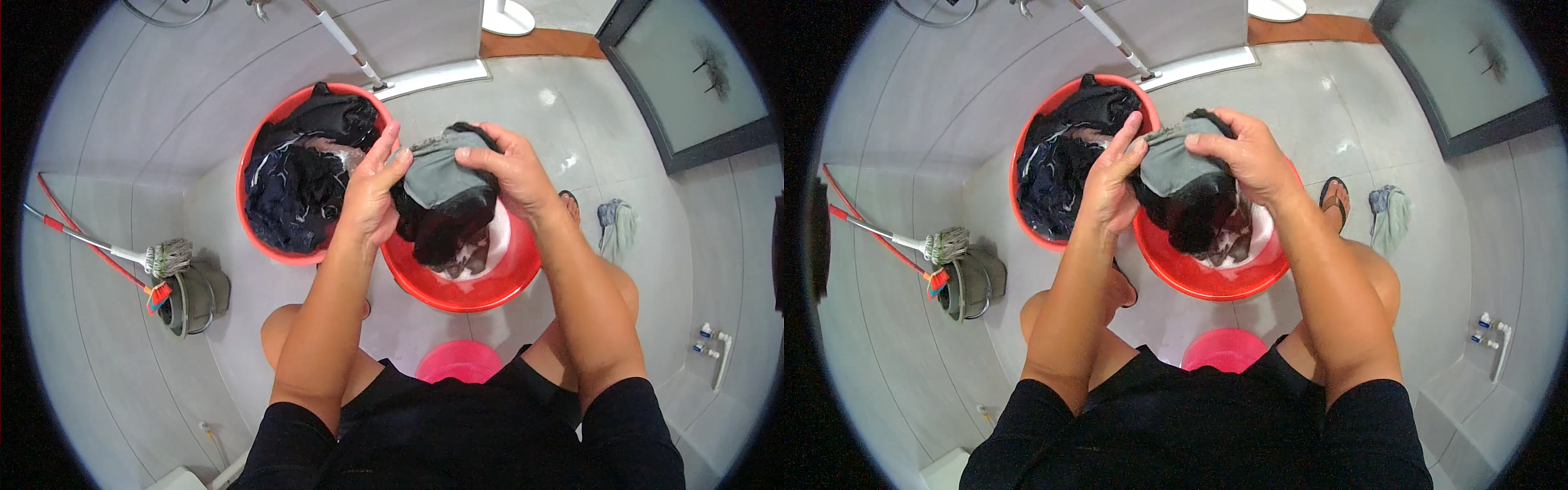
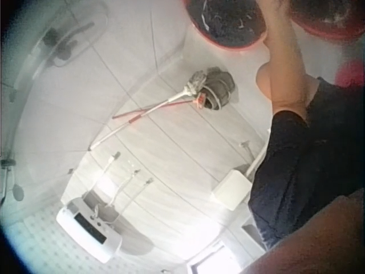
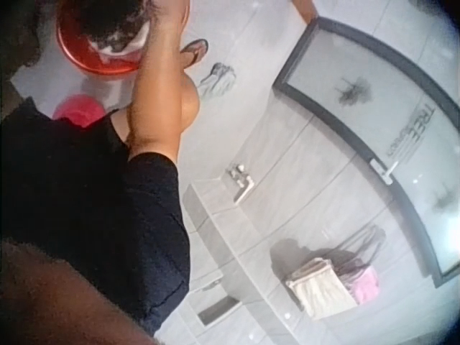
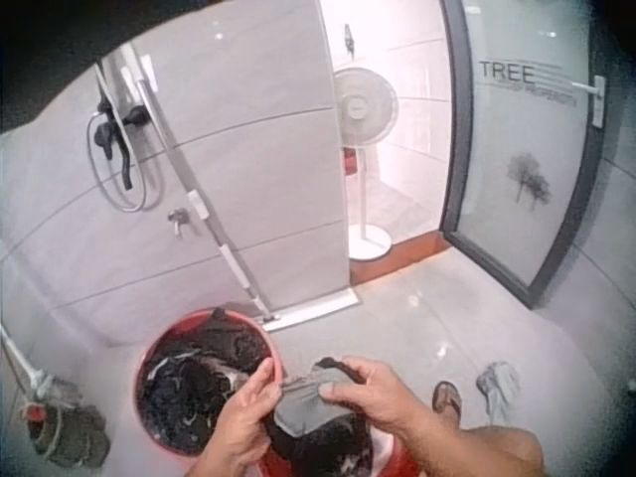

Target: The person washes dark clothing items by hand inside a red basin filled with soapy water, rubbing, squeezing, and wringing out individual pieces of fabric.

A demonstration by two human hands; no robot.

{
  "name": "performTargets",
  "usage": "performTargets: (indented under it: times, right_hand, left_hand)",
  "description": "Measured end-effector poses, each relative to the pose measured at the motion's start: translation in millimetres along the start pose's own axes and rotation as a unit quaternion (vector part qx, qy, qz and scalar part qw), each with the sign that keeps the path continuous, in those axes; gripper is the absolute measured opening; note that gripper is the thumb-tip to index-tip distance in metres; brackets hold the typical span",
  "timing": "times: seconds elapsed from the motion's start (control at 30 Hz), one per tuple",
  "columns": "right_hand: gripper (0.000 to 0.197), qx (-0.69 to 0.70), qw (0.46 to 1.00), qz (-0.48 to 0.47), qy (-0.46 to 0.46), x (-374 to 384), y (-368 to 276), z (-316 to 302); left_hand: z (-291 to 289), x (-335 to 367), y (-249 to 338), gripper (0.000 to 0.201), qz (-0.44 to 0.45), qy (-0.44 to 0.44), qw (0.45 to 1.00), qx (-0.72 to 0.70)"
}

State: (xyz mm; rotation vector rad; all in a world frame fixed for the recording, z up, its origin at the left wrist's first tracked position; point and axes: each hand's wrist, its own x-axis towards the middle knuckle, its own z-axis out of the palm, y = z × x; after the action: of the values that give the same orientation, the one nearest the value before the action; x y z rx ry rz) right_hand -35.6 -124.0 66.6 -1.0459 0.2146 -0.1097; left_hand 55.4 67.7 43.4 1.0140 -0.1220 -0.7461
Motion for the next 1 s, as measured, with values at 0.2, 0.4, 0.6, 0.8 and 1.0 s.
performTargets:
  times: [0.2,0.4,0.6,0.8,1.0]
  right_hand:
    - [0.023,-0.211,0.951,-0.206,0.096,-7.4,50.2,65.6]
    - [0.026,-0.374,0.852,-0.235,0.280,34.5,53.8,11.2]
    - [0.030,-0.378,0.857,-0.257,0.240,28.5,88.0,2.7]
    - [0.059,-0.428,0.876,-0.105,0.198,28.6,30.1,12.6]
    - [0.059,-0.446,0.894,0.050,-0.003,8.1,-11.4,-5.6]
  left_hand:
    - [-18.9,22.8,-37.6,0.022,0.024,0.093,0.986,-0.136]
    - [71.1,7.5,-49.4,0.029,-0.070,0.170,0.983,-0.027]
    - [52.4,13.2,-75.9,0.031,-0.098,0.185,0.978,0.027]
    - [30.5,-2.9,-21.6,0.050,-0.078,-0.001,0.994,0.072]
    - [21.5,-32.1,13.5,0.082,-0.044,-0.170,0.831,0.528]
